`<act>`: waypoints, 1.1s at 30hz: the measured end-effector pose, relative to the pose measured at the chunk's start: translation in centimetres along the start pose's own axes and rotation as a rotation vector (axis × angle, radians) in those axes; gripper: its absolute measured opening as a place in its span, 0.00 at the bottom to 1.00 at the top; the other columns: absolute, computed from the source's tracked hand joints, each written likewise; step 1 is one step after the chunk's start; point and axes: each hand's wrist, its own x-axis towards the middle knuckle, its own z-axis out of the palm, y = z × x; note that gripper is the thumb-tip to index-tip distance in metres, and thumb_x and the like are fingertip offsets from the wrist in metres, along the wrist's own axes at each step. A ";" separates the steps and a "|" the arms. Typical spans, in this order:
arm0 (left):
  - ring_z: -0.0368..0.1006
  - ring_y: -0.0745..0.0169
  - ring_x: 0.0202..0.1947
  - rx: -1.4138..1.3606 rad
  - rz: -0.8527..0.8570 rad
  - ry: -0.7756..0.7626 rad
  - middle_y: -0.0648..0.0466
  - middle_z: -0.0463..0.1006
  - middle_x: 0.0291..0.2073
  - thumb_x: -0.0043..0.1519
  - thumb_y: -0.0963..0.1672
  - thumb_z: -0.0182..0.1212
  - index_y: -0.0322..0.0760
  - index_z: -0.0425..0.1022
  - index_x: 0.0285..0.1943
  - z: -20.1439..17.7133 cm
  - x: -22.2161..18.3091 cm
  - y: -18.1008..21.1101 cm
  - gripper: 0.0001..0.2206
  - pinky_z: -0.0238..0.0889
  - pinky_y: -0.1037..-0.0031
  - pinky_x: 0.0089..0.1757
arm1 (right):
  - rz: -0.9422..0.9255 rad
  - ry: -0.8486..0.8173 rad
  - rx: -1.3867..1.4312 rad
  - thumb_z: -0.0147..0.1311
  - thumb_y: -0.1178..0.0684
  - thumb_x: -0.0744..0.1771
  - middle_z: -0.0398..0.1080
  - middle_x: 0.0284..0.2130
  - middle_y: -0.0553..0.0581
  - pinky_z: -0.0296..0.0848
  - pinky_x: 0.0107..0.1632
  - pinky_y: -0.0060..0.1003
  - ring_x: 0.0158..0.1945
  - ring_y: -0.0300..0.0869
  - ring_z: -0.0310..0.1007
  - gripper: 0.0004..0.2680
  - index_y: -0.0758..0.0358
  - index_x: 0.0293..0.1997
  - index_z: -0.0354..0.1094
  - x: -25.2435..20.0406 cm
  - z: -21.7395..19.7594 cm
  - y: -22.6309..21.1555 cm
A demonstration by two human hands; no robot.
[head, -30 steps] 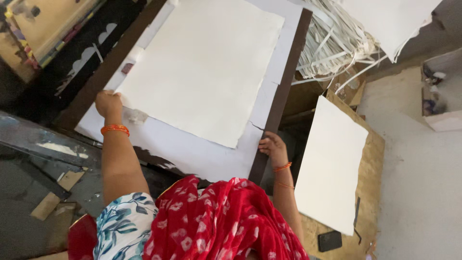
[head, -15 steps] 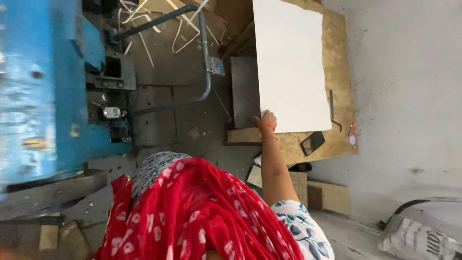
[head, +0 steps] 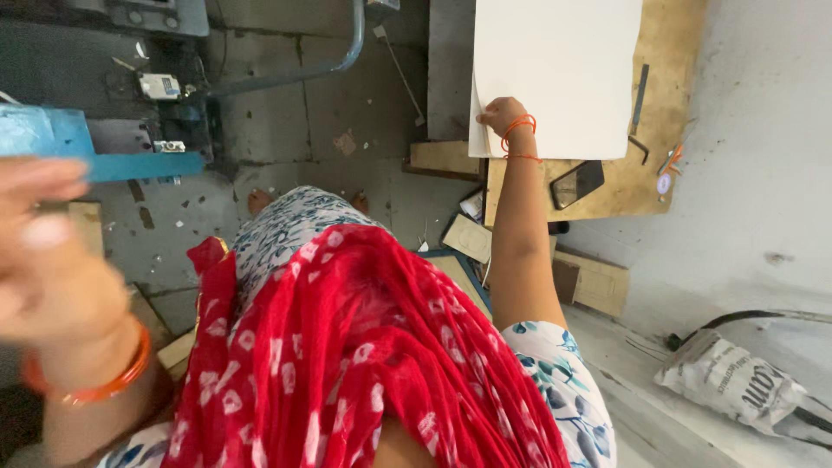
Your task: The person repeatedly picks up individual white paper sheets from a machine and places them onto a growing stack on a wooden table. The person handles the sheets one at a time, aligning them before adding them to the pile.
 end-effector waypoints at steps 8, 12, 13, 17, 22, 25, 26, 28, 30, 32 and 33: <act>0.80 0.65 0.47 -0.273 -0.387 -0.425 0.51 0.82 0.46 0.67 0.38 0.58 0.31 0.72 0.60 25.5 -0.5 -11.2 0.12 0.73 0.74 0.45 | 0.089 -0.148 0.159 0.68 0.47 0.63 0.78 0.30 0.58 0.78 0.34 0.36 0.27 0.41 0.77 0.14 0.67 0.44 0.77 0.5 -0.7 0.2; 0.80 0.64 0.44 -0.396 -0.498 -0.560 0.48 0.83 0.45 0.65 0.40 0.60 0.29 0.73 0.58 37.5 -5.1 -18.1 0.13 0.74 0.73 0.46 | 0.103 -0.165 0.144 0.68 0.47 0.63 0.77 0.30 0.59 0.77 0.34 0.36 0.27 0.41 0.77 0.14 0.67 0.46 0.77 0.3 -1.1 -0.4; 0.80 0.65 0.44 -0.481 -0.606 -0.580 0.49 0.82 0.46 0.65 0.41 0.60 0.29 0.72 0.59 40.2 -6.3 -19.8 0.14 0.74 0.74 0.45 | 0.099 -0.162 0.140 0.68 0.47 0.63 0.78 0.31 0.59 0.78 0.35 0.37 0.27 0.42 0.78 0.14 0.67 0.45 0.77 0.2 -1.2 -0.6; 0.78 0.66 0.44 -0.674 -0.910 -0.633 0.50 0.79 0.51 0.64 0.42 0.63 0.29 0.66 0.67 51.8 -10.3 -25.2 0.22 0.75 0.74 0.42 | -0.005 -0.077 0.004 0.71 0.43 0.59 0.78 0.32 0.60 0.77 0.38 0.42 0.32 0.46 0.78 0.16 0.63 0.42 0.78 -0.1 -0.9 -1.1; 0.75 0.58 0.36 -0.520 -1.220 -0.414 0.47 0.76 0.51 0.63 0.38 0.47 0.42 0.50 0.75 61.3 -11.5 -25.1 0.28 0.74 0.68 0.31 | 0.035 -0.024 0.019 0.64 0.39 0.59 0.80 0.37 0.64 0.75 0.49 0.44 0.43 0.50 0.80 0.21 0.56 0.54 0.73 -0.4 0.4 -1.1; 0.81 0.51 0.39 -0.639 -1.016 -0.313 0.38 0.77 0.51 0.61 0.35 0.42 0.32 0.62 0.70 61.1 -10.7 -23.5 0.24 0.79 0.63 0.30 | -0.312 0.229 0.263 0.64 0.40 0.67 0.76 0.52 0.66 0.73 0.57 0.41 0.55 0.52 0.76 0.20 0.69 0.55 0.72 -1.9 -0.8 3.9; 0.81 0.48 0.37 -0.621 -1.017 -0.371 0.36 0.78 0.51 0.62 0.35 0.41 0.33 0.60 0.71 59.8 -9.9 -22.5 0.25 0.78 0.64 0.30 | -0.141 0.267 0.538 0.63 0.44 0.65 0.77 0.50 0.62 0.72 0.56 0.39 0.55 0.46 0.75 0.20 0.70 0.57 0.70 -3.2 -1.3 6.6; 0.82 0.43 0.31 -0.576 -1.018 -0.487 0.34 0.79 0.50 0.63 0.35 0.37 0.34 0.56 0.73 56.1 -6.2 -20.0 0.25 0.77 0.64 0.31 | 0.095 0.548 0.752 0.62 0.46 0.64 0.68 0.57 0.67 0.70 0.56 0.39 0.57 0.48 0.68 0.22 0.71 0.59 0.66 -5.8 -2.2 11.4; 0.82 0.48 0.30 -0.447 -0.767 -0.526 0.37 0.77 0.49 0.60 0.35 0.40 0.33 0.59 0.71 52.4 -0.1 -16.5 0.26 0.78 0.65 0.30 | 0.014 0.861 0.017 0.65 0.41 0.66 0.75 0.42 0.71 0.73 0.51 0.46 0.48 0.58 0.74 0.20 0.76 0.47 0.73 -7.7 -2.8 15.3; 0.81 0.53 0.26 -0.309 -0.562 -0.569 0.39 0.80 0.42 0.60 0.35 0.42 0.31 0.64 0.70 48.6 6.0 -12.3 0.25 0.77 0.67 0.30 | 0.242 0.441 0.435 0.57 0.41 0.75 0.71 0.28 0.68 0.68 0.42 0.48 0.37 0.64 0.72 0.22 0.82 0.40 0.71 -9.8 -1.8 17.0; 0.81 0.55 0.24 -0.238 -0.475 -0.596 0.39 0.84 0.35 0.62 0.36 0.42 0.30 0.67 0.69 46.7 8.7 -10.1 0.24 0.75 0.68 0.31 | 0.259 0.336 0.680 0.55 0.42 0.75 0.70 0.33 0.66 0.69 0.44 0.47 0.40 0.62 0.71 0.20 0.80 0.44 0.69 -11.3 -0.8 16.8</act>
